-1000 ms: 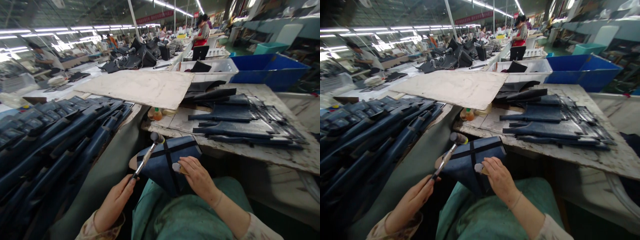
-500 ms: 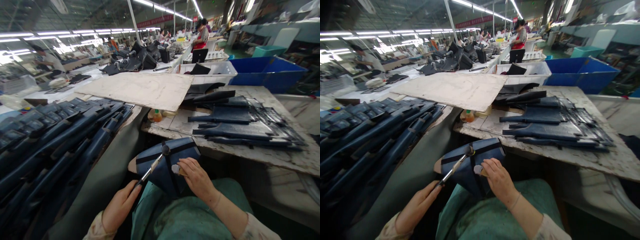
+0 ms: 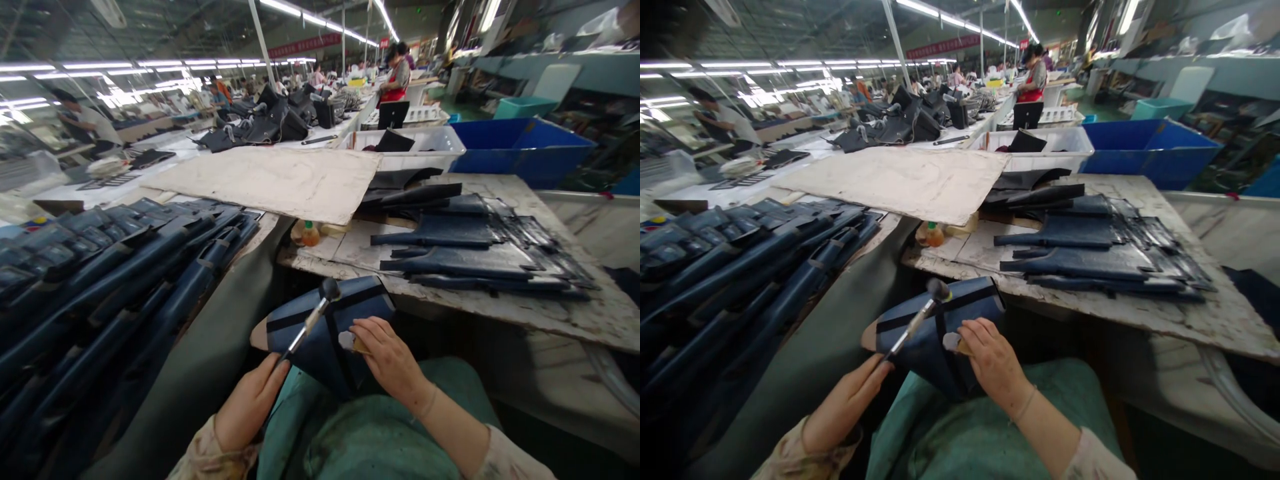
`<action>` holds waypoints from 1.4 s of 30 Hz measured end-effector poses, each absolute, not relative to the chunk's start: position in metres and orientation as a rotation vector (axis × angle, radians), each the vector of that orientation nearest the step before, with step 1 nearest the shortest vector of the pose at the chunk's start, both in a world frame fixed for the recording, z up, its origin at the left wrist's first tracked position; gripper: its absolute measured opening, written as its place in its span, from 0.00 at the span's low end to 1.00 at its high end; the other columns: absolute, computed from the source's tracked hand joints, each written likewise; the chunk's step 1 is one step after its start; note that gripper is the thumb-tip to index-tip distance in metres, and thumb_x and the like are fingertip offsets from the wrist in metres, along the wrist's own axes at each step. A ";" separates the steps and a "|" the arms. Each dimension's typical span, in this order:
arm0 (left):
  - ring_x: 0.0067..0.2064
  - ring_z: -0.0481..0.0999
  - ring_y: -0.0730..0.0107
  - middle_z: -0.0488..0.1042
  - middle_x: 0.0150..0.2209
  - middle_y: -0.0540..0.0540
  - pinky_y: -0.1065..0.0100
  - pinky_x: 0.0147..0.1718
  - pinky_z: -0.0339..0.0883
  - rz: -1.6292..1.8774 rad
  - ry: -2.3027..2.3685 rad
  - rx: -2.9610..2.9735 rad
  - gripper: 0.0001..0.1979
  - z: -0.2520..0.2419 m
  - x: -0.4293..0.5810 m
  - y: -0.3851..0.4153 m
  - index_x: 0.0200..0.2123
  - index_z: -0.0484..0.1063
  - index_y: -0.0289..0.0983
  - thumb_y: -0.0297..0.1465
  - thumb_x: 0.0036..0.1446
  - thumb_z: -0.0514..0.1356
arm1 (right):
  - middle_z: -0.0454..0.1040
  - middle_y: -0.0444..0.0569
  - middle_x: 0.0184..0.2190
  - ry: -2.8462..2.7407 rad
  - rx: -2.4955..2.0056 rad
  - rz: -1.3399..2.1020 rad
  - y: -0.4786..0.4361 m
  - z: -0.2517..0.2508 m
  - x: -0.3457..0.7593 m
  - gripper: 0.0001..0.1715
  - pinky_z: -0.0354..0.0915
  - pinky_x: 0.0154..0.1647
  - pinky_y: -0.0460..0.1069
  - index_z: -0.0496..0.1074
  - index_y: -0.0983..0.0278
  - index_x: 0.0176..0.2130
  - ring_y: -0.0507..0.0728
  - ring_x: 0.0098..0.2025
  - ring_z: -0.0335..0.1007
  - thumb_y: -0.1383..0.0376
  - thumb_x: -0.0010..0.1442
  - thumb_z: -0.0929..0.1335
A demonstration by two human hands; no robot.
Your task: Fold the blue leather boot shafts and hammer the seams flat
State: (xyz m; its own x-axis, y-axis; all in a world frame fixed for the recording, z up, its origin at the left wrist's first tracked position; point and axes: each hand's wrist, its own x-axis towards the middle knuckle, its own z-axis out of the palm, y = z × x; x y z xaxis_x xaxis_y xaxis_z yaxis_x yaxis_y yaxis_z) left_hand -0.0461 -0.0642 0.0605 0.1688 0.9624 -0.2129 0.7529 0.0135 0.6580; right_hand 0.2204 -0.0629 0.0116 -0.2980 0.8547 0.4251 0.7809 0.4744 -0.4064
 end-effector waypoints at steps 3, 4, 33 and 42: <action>0.31 0.73 0.68 0.73 0.28 0.48 0.71 0.33 0.65 0.308 1.539 1.817 0.17 0.064 -0.039 -0.055 0.32 0.69 0.38 0.42 0.59 0.47 | 0.69 0.51 0.48 -2.137 -1.352 0.167 -0.063 0.012 0.220 0.24 0.63 0.55 0.54 0.67 0.64 0.49 0.57 0.52 0.61 0.76 0.54 0.60; 0.30 0.72 0.69 0.72 0.27 0.48 0.71 0.32 0.65 0.328 1.536 1.819 0.18 0.066 -0.038 -0.053 0.31 0.68 0.38 0.42 0.59 0.46 | 0.69 0.51 0.48 -2.140 -1.352 0.164 -0.063 0.012 0.220 0.24 0.63 0.55 0.54 0.67 0.64 0.49 0.57 0.52 0.61 0.76 0.54 0.60; 0.28 0.70 0.68 0.69 0.25 0.48 0.70 0.29 0.59 0.103 1.487 1.988 0.16 0.077 0.008 -0.045 0.29 0.63 0.39 0.40 0.62 0.43 | 0.70 0.52 0.47 -2.142 -1.307 0.101 -0.064 0.004 0.221 0.21 0.65 0.52 0.56 0.67 0.64 0.49 0.59 0.51 0.62 0.73 0.57 0.60; 0.29 0.67 0.71 0.68 0.25 0.50 0.71 0.31 0.61 0.352 1.606 1.685 0.18 0.085 -0.049 -0.092 0.30 0.64 0.39 0.44 0.59 0.43 | 0.70 0.51 0.47 -2.150 -1.284 0.116 -0.061 0.001 0.225 0.20 0.64 0.52 0.56 0.65 0.63 0.50 0.59 0.50 0.63 0.72 0.58 0.60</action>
State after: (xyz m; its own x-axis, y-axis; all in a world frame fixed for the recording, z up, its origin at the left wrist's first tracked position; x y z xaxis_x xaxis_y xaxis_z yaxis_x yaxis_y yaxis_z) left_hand -0.0493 -0.0920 0.0846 0.1677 0.9390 -0.3003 0.7270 0.0880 0.6810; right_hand 0.2250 -0.0611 0.0013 -0.3319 0.8204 0.4656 0.7656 0.5226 -0.3751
